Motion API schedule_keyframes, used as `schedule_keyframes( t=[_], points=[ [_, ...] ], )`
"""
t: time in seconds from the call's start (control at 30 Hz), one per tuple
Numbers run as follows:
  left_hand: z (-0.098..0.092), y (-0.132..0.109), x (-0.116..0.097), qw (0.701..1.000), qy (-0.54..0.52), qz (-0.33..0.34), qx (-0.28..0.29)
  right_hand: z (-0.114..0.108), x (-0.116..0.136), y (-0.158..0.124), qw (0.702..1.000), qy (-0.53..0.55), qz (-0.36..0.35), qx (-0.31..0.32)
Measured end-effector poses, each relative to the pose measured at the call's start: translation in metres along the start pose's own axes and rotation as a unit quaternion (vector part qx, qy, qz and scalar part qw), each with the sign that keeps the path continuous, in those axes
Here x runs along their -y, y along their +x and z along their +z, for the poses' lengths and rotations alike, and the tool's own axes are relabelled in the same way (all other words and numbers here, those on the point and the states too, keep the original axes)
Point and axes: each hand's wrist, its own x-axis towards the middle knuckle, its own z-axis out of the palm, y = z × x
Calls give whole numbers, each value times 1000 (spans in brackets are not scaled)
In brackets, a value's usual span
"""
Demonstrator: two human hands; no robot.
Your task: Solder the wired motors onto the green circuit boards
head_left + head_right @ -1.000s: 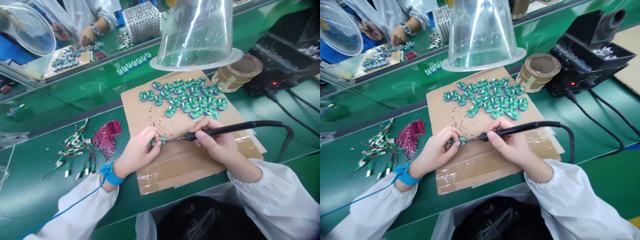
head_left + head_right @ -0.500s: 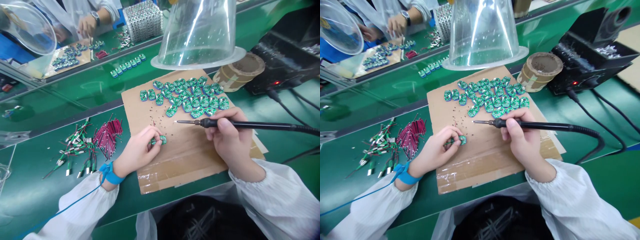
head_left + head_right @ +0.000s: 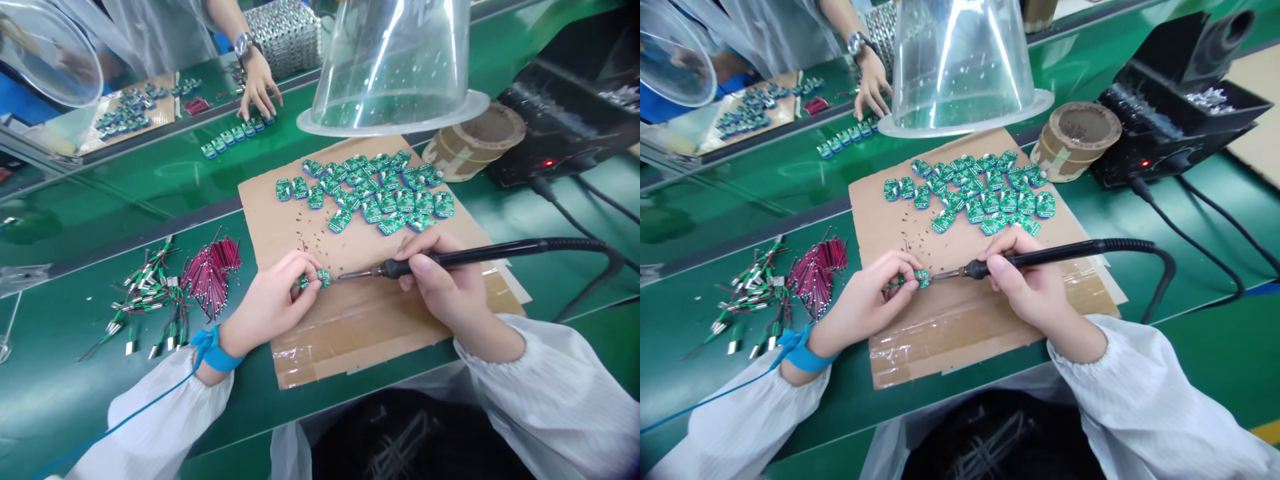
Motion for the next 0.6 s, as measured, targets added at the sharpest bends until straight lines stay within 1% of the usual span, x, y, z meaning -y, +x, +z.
schedule_keyframes(
  t=[0.17,0.6],
  points=[
    [0,1,0,1000,0,-8,1,0,2,0,1000,-12,1,26],
    [2,1,-1,1000,-4,-16,-5,-1,1,0,998,-40,6,47]
  ],
)
